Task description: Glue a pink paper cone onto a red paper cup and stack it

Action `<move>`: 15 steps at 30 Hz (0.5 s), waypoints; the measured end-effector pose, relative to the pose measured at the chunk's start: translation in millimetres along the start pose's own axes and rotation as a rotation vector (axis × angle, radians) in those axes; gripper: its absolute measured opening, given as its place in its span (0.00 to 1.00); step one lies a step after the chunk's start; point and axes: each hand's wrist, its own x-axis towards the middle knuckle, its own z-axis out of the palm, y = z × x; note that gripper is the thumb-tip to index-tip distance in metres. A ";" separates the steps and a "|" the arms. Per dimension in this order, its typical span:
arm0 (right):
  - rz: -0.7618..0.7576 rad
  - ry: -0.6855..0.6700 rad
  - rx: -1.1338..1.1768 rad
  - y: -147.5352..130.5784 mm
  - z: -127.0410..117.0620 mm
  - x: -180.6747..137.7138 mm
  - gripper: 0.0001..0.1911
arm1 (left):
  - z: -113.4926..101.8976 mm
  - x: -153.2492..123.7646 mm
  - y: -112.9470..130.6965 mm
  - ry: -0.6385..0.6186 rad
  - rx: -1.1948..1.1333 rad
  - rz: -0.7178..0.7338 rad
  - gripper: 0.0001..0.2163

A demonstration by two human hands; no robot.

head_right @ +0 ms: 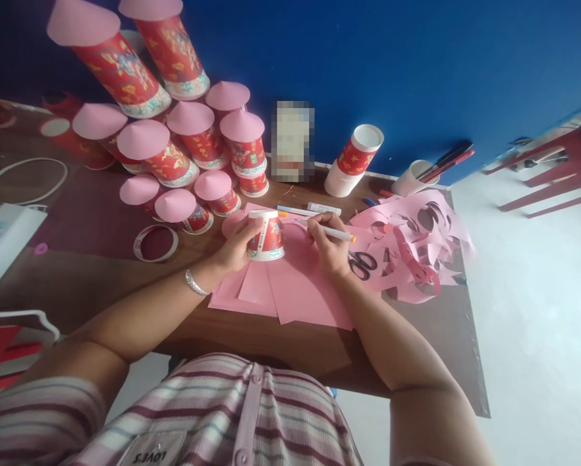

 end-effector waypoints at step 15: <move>0.114 -0.084 0.128 -11.8 11.9 -11.8 0.17 | -6.9 6.6 18.0 -0.113 -0.344 -0.102 0.19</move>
